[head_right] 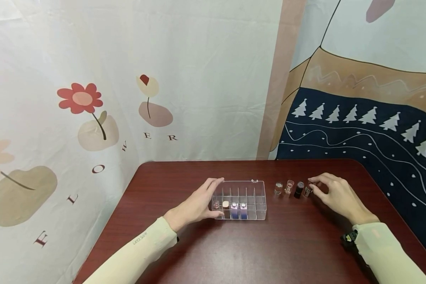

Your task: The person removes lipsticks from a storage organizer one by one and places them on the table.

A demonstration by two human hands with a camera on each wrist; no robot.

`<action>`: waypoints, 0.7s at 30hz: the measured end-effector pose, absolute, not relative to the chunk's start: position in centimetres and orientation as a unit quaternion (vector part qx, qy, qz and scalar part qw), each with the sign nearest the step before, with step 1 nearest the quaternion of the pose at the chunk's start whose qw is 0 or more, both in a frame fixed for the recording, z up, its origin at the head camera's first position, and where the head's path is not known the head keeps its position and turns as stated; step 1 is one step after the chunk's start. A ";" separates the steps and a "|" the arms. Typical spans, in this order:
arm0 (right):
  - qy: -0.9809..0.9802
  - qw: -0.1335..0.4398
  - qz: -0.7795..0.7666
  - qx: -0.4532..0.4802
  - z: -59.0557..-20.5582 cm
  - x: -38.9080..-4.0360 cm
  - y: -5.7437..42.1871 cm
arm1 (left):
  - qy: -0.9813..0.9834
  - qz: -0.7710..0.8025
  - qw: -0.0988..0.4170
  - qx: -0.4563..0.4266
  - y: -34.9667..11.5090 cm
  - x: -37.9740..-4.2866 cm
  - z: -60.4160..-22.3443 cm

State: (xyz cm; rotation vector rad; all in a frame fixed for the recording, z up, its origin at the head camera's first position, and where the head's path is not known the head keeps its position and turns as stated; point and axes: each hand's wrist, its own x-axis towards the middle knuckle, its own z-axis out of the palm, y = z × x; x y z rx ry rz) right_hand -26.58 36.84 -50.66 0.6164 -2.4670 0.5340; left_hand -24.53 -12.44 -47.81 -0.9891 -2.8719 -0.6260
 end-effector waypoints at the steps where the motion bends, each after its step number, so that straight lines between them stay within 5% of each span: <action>1: -0.915 0.267 0.199 0.228 -50.6 -26.6 36.8 | -0.926 -0.203 0.020 -0.319 -12.4 -24.5 -47.8; 21: -0.911 0.277 0.206 0.226 -50.3 -26.6 36.9 | -0.924 -0.206 0.017 -0.321 -12.5 -24.5 -47.8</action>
